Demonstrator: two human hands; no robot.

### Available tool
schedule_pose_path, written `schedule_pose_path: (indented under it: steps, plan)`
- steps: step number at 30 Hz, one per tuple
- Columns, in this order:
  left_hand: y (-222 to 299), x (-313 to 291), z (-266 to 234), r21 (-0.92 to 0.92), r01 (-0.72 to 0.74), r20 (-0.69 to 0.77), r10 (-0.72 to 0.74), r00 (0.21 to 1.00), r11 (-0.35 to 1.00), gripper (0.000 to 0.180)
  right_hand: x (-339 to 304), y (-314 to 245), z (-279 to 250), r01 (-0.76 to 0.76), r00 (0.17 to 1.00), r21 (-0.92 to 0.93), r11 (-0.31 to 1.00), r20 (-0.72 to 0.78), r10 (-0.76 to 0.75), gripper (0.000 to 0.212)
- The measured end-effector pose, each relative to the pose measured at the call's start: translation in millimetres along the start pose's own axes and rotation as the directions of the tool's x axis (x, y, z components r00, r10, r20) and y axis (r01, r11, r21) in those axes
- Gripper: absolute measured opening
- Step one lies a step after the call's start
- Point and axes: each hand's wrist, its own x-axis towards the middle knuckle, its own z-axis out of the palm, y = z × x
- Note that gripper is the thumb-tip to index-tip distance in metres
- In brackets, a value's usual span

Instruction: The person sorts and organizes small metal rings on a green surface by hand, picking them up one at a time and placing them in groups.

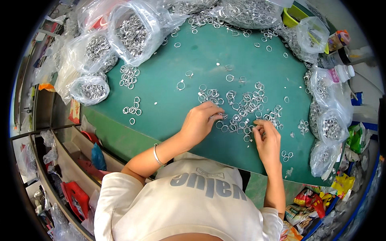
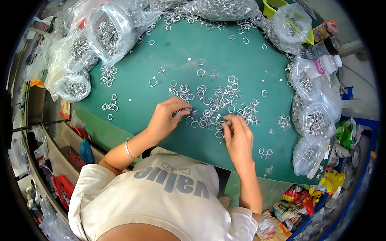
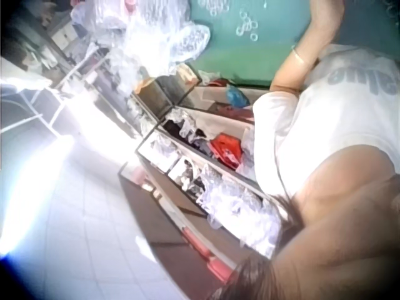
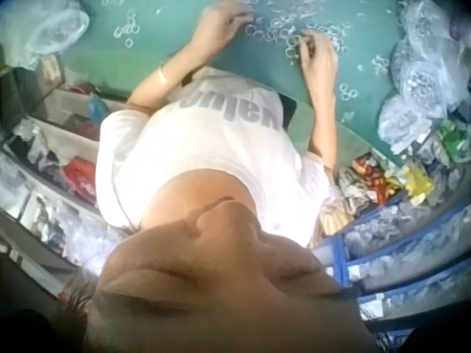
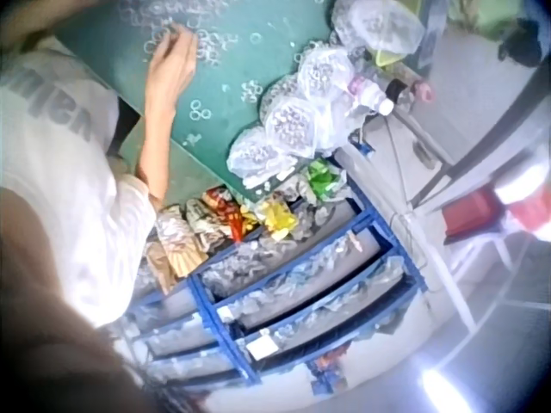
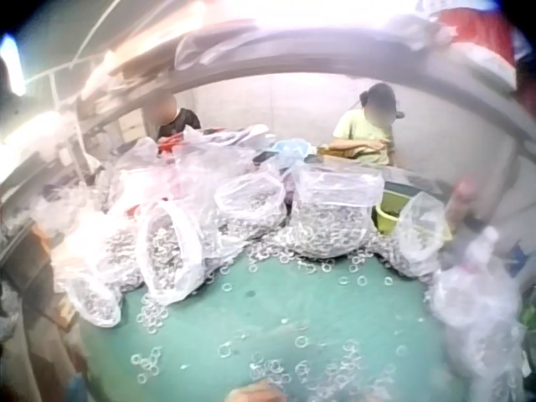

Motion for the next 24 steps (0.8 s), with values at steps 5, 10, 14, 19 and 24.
schedule_pose_path:
  steps: [5,10,14,19,24]
  plan:
    - [17.8,13.6,-1.8,0.282,0.013,0.137,-0.053,0.989,0.959,0.014,12.6,18.4,-18.0,0.145,0.976,-0.268,0.953,-0.117,-0.181,0.020]
    - [13.8,41.5,27.6,0.440,-0.214,0.337,0.061,0.940,0.872,0.009,42.0,26.4,14.1,0.094,0.972,-0.413,0.906,-0.161,-0.174,0.017]
    - [11.6,48.0,22.4,0.204,-0.078,0.366,-0.002,0.931,0.976,0.008,35.7,29.4,-2.1,0.114,0.964,-0.247,0.962,-0.207,-0.167,0.013]
    - [8.8,38.7,5.7,-0.436,0.547,0.529,-0.288,0.798,0.715,0.006,3.5,22.8,-7.7,-0.039,0.993,0.386,0.922,-0.086,0.078,0.012]
    - [13.6,13.3,9.5,-0.547,0.830,0.825,-0.238,0.513,-0.109,0.011,-11.1,-17.5,12.7,0.309,0.946,0.172,0.935,-0.159,-0.283,0.020]
